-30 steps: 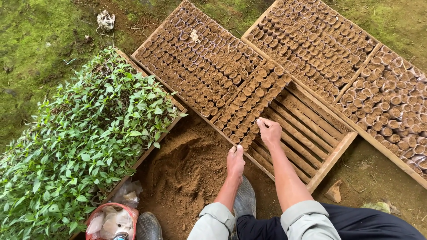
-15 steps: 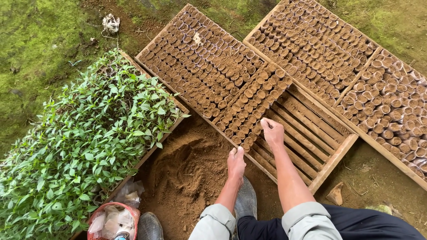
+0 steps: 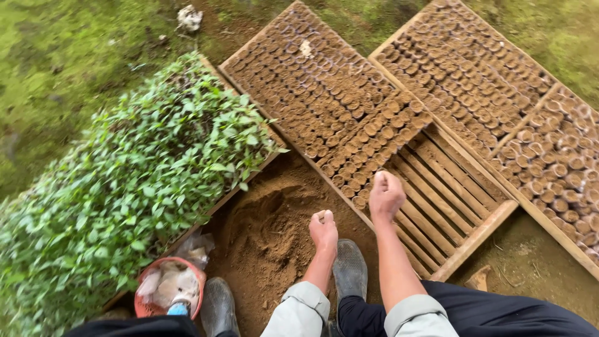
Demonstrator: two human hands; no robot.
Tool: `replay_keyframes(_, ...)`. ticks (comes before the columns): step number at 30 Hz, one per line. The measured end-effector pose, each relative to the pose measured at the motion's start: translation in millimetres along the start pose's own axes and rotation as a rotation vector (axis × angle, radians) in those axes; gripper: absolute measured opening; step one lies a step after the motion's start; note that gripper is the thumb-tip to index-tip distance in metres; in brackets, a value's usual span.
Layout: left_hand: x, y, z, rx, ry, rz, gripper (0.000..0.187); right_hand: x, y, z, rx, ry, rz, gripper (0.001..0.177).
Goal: Manually creating soil blocks for seedlings by wrapping soil in small paper squares and arranging them in a wooden tray.
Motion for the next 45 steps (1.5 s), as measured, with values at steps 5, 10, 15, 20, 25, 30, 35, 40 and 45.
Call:
replay_keyframes(5, 5, 62, 25, -0.085, -0.001, -0.174, 0.014, 127, -36, -36, 0.277, 0.293, 0.22, 0.008)
replay_keyframes(10, 15, 127, 50, -0.166, -0.008, -0.393, 0.014, 186, -82, -121, 0.675, 0.359, 0.398, 0.005)
replay_keyframes(15, 37, 193, 53, -0.48, 0.125, -0.33, 0.053, 200, -114, -193, 1.181, 0.184, 0.168, 0.031)
replay_keyframes(20, 50, 226, 46, -0.445, 0.226, -0.487, 0.047, 246, -138, -221, 1.321, 0.277, 0.183, 0.036)
replay_keyframes(25, 83, 254, 63, -0.54, 0.266, -0.587, 0.033, 297, -155, -257, 1.406, 0.317, 0.256, 0.015)
replay_keyframes(30, 101, 271, 71, -0.611, 0.362, -0.655, 0.025, 339, -155, -288, 1.523, 0.267, 0.31, 0.02)
replay_keyframes(35, 101, 286, 58, -0.675, 0.37, -0.718, 0.022, 364, -161, -327, 1.663, 0.222, 0.308, 0.025)
replay_keyframes(40, 106, 292, 53, -0.647, 0.43, -0.744, 0.036, 356, -181, -361, 1.704, 0.261, 0.214, 0.023)
replay_keyframes(45, 121, 279, 73, -0.617, 0.442, -0.87, 0.028, 357, -179, -351, 1.644, 0.159, 0.317, 0.014)
Point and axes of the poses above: each hand's wrist, its own z-axis towards the middle knuckle, its own y-axis out of the back of the hand, x = y × z, the point moved 10 cm from there along z, towards the middle knuckle, and after that the axes turned 11 degrees about y, right-handed, at the moved point
